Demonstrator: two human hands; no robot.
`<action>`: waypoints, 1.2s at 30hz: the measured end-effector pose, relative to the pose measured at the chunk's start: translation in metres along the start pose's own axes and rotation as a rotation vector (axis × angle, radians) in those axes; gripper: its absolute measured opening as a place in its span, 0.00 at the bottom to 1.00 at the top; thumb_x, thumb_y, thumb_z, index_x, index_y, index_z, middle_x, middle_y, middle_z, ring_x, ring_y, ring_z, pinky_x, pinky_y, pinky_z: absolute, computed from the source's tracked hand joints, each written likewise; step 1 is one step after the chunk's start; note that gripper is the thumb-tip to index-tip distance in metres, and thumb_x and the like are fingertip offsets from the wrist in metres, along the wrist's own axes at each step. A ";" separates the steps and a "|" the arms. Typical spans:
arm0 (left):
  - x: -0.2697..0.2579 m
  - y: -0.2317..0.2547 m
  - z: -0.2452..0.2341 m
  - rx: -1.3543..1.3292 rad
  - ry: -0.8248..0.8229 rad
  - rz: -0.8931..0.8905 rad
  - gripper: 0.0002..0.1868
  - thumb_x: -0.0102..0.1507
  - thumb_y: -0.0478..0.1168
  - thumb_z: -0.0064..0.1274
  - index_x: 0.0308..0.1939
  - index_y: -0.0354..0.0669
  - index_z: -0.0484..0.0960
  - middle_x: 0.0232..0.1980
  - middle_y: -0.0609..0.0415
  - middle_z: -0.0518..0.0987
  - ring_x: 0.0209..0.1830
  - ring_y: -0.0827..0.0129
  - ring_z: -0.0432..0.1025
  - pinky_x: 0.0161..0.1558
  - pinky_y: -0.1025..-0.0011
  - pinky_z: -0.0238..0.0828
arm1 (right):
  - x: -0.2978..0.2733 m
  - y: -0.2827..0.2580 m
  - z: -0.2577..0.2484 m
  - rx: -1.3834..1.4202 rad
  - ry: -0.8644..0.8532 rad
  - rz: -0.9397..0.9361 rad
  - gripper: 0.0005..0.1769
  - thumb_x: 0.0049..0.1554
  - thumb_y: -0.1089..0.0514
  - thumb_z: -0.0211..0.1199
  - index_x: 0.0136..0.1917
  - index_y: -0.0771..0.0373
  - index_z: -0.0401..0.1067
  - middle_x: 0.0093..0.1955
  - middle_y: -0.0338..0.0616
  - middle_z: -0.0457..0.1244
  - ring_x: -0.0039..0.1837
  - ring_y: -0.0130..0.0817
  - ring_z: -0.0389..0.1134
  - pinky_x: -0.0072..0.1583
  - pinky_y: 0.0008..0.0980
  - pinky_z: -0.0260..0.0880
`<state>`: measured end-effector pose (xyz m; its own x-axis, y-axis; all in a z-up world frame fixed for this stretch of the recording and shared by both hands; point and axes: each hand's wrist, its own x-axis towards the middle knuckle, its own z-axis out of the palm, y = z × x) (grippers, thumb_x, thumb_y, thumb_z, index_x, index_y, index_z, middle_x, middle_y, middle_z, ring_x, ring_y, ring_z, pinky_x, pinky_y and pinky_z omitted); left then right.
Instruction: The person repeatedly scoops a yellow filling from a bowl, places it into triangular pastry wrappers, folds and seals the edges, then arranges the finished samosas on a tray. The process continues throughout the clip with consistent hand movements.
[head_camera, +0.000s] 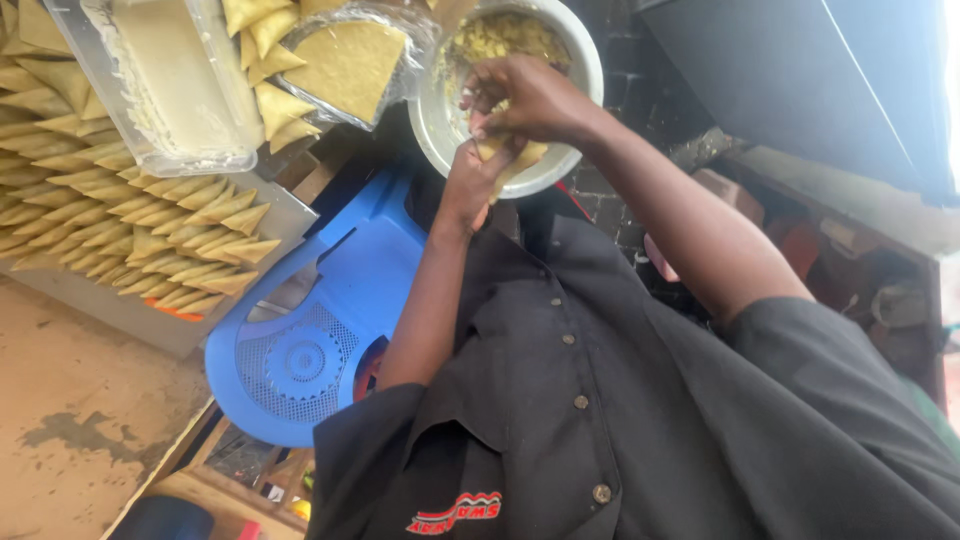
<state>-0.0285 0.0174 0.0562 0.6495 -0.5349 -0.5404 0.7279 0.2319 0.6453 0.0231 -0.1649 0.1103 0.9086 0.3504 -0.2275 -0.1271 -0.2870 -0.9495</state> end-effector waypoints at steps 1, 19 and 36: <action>-0.007 0.000 0.004 0.027 -0.004 0.021 0.13 0.69 0.36 0.57 0.54 0.30 0.81 0.51 0.49 0.83 0.50 0.67 0.80 0.55 0.69 0.76 | -0.002 0.001 0.001 0.102 -0.069 0.028 0.20 0.50 0.62 0.72 0.56 0.65 0.73 0.49 0.46 0.73 0.54 0.34 0.75 0.57 0.34 0.72; -0.090 0.078 -0.014 -0.361 0.209 0.414 0.17 0.73 0.41 0.52 0.60 0.30 0.78 0.57 0.45 0.83 0.56 0.64 0.78 0.60 0.67 0.75 | -0.035 -0.078 0.085 -0.036 0.279 -0.134 0.07 0.65 0.61 0.70 0.56 0.65 0.77 0.69 0.49 0.62 0.73 0.44 0.63 0.72 0.40 0.68; -0.162 0.133 -0.198 -0.589 0.413 0.671 0.22 0.69 0.29 0.57 0.66 0.27 0.73 0.64 0.40 0.78 0.62 0.60 0.75 0.64 0.63 0.72 | 0.152 -0.122 0.240 0.554 -0.147 0.241 0.14 0.60 0.68 0.72 0.55 0.65 0.69 0.44 0.46 0.70 0.45 0.33 0.74 0.47 0.26 0.73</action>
<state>0.0072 0.2957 0.1225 0.9123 0.1559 -0.3786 0.1003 0.8115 0.5757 0.0813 0.1377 0.1395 0.7689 0.4640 -0.4398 -0.5456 0.1175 -0.8298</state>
